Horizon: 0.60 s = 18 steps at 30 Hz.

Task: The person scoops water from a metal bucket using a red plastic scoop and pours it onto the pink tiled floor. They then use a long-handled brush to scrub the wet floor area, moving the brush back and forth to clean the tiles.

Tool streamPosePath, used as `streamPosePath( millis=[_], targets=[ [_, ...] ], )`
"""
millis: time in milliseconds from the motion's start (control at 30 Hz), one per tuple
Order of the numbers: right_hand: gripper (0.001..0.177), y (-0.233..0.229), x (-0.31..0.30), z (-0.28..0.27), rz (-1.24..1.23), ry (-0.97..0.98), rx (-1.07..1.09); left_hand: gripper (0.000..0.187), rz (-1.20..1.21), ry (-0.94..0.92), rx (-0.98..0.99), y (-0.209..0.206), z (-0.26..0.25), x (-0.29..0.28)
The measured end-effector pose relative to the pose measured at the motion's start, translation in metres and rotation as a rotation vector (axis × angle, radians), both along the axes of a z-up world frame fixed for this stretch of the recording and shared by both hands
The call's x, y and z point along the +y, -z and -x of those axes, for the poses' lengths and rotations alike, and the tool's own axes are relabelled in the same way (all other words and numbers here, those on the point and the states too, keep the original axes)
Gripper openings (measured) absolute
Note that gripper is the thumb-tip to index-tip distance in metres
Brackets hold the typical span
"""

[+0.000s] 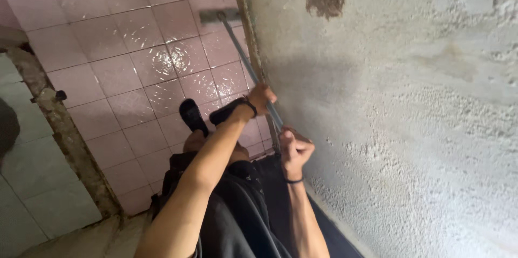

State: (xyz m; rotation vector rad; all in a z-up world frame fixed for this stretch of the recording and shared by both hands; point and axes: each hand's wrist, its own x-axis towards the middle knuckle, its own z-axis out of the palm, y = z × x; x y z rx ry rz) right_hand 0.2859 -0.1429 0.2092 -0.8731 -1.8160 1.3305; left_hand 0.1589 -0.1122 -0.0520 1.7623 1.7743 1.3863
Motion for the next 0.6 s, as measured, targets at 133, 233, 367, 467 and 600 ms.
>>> streamPosePath(
  millis=[133,233,367,467,600],
  targets=[
    [0.052,-0.043,0.004,-0.012,0.074,-0.019,0.098,0.02,0.269,0.041,-0.215,-0.043,-0.045,-0.01],
    [0.053,-0.056,0.001,-0.019,0.084,-0.05,0.168,0.021,0.23,-0.016,-0.38,-0.063,-0.062,-0.022],
    [0.052,-0.03,0.001,-0.026,0.048,-0.059,0.095,0.022,0.21,0.045,-0.184,-0.04,-0.037,-0.011],
    [0.055,0.004,-0.005,-0.023,0.066,0.004,0.014,0.024,0.082,0.018,-0.108,-0.018,-0.024,-0.017],
    [0.053,-0.008,-0.004,-0.021,0.039,0.022,0.083,0.02,0.063,-0.012,-0.071,-0.03,-0.021,-0.01]
  ],
)
